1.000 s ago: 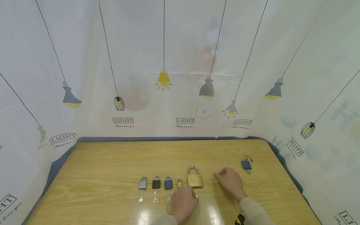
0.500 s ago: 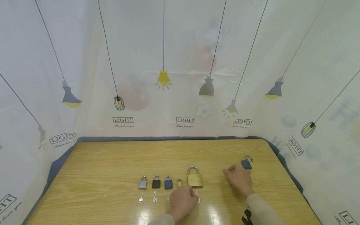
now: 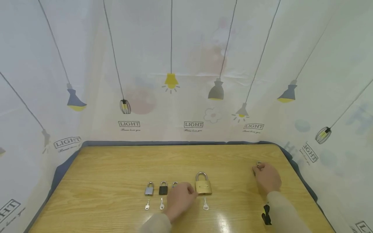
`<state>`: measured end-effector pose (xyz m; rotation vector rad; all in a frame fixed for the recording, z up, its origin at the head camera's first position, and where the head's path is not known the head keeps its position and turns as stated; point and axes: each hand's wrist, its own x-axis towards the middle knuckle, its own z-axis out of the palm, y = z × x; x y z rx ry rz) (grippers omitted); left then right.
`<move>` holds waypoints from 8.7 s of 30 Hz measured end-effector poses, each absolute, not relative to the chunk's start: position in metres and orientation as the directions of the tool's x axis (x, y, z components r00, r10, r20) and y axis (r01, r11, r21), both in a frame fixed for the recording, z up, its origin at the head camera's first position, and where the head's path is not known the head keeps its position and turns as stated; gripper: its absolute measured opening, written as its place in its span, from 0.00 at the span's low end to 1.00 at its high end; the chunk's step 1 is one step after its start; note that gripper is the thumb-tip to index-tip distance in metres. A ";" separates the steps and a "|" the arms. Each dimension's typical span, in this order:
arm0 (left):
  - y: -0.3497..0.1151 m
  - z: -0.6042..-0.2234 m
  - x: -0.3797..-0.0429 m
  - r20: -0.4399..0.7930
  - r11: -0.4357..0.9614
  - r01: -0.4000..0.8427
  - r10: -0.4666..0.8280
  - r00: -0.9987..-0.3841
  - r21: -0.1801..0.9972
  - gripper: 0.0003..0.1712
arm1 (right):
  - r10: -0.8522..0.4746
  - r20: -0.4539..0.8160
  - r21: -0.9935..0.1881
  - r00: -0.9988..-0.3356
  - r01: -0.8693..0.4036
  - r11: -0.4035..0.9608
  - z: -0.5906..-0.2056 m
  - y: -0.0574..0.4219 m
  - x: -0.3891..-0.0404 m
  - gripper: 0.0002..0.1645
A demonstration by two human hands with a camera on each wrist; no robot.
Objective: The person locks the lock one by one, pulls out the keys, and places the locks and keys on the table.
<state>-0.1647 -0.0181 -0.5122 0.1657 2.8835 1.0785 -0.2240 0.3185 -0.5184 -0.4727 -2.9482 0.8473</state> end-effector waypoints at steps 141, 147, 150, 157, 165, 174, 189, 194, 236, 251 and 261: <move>-0.026 -0.465 -0.204 0.172 0.663 0.362 0.336 -0.926 0.655 0.03 | -0.114 -0.133 -0.963 -0.985 0.102 0.250 -0.493 0.135 -0.168 0.21; -0.022 -0.468 -0.204 0.191 0.668 0.398 0.364 -0.912 0.629 0.02 | -0.063 -0.148 -0.954 -0.987 0.126 0.271 -0.490 0.134 -0.165 0.21; -0.021 -0.468 -0.204 0.204 0.678 0.417 0.374 -0.905 0.606 0.02 | -0.049 -0.146 -0.954 -0.988 0.127 0.270 -0.490 0.134 -0.166 0.22; -0.022 -0.465 -0.207 0.161 0.675 0.394 0.381 -0.910 0.624 0.04 | -0.090 -0.148 -0.953 -0.985 0.118 0.280 -0.490 0.139 -0.169 0.22; -0.026 -0.466 -0.206 0.125 0.676 0.341 0.348 -0.929 0.654 0.05 | -0.131 -0.148 -0.956 -0.980 0.108 0.273 -0.487 0.140 -0.170 0.21; -0.035 -0.475 -0.199 0.067 0.611 0.252 0.308 -0.949 0.750 0.18 | -0.083 -0.132 -0.948 -0.988 0.101 0.303 -0.491 0.144 -0.177 0.20; -0.024 -0.499 -0.173 -0.064 0.438 0.086 0.317 -0.946 0.895 0.09 | -0.038 -0.157 -0.944 -0.987 0.139 0.301 -0.487 0.152 -0.181 0.17; -0.016 -0.501 -0.170 -0.095 0.373 0.015 0.276 -0.957 0.928 0.11 | -0.041 -0.162 -0.947 -0.986 0.143 0.288 -0.478 0.150 -0.177 0.17; 0.008 -0.512 -0.163 -0.214 0.213 -0.191 0.092 -0.972 0.958 0.09 | 0.022 -0.198 -0.951 -0.980 0.198 0.238 -0.488 0.153 -0.181 0.24; 0.008 -0.512 -0.156 -0.182 0.255 -0.143 0.134 -0.974 0.956 0.08 | 0.062 -0.200 -0.946 -0.978 0.209 0.247 -0.482 0.159 -0.189 0.23; 0.003 -0.514 -0.150 -0.156 0.278 -0.099 0.192 -0.969 0.956 0.08 | 0.071 -0.220 -0.906 -0.973 0.231 0.356 -0.487 0.176 -0.195 0.22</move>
